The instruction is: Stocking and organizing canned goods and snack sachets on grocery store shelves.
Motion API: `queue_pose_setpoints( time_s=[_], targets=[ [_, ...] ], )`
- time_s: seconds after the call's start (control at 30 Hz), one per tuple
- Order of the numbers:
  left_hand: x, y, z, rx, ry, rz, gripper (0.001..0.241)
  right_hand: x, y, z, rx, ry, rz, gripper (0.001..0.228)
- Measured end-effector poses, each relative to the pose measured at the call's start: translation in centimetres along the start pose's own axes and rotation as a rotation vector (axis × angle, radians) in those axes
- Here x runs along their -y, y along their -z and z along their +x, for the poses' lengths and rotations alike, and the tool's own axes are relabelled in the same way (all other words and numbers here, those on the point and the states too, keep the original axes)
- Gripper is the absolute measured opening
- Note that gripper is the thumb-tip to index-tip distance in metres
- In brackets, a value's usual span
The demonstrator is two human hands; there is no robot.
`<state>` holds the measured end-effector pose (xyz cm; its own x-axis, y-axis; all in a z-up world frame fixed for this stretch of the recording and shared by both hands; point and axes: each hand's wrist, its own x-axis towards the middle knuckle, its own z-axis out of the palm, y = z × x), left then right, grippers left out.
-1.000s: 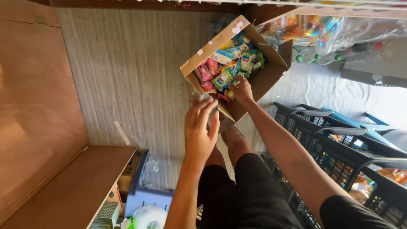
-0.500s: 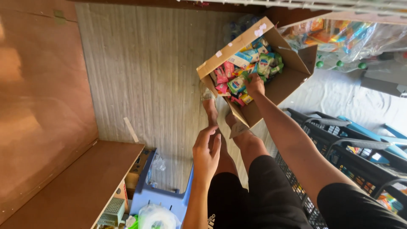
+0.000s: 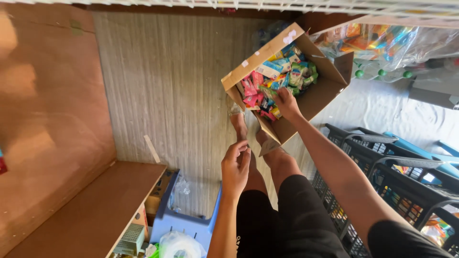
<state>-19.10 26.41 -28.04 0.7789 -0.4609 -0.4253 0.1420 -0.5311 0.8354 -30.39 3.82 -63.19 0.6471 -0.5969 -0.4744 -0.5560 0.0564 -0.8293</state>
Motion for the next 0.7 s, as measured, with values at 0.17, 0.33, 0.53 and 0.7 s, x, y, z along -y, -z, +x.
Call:
queue_pose_setpoints(
  time_s=[0.17,0.33,0.53,0.7],
  targets=[
    [-1.8,-0.7,-0.2,-0.013,0.03,-0.079,0.028,14.9,4.3,-9.7,0.034,0.121,0.418,0.009],
    [-5.5,-2.3,-1.8,0.018,0.024,-0.564,0.054,30.8,9.3,-20.6,0.25,-0.014,0.963,0.015],
    [-13.4,-1.7,-4.7,0.091,-0.044,-0.704,0.034,39.3,13.5,-26.1,0.266,0.043,0.977,0.023],
    [-21.3,0.9,-5.5,0.214,-0.218,-0.523,0.025,43.3,15.2,-27.5,0.274,0.031,0.908,0.027]
  ],
)
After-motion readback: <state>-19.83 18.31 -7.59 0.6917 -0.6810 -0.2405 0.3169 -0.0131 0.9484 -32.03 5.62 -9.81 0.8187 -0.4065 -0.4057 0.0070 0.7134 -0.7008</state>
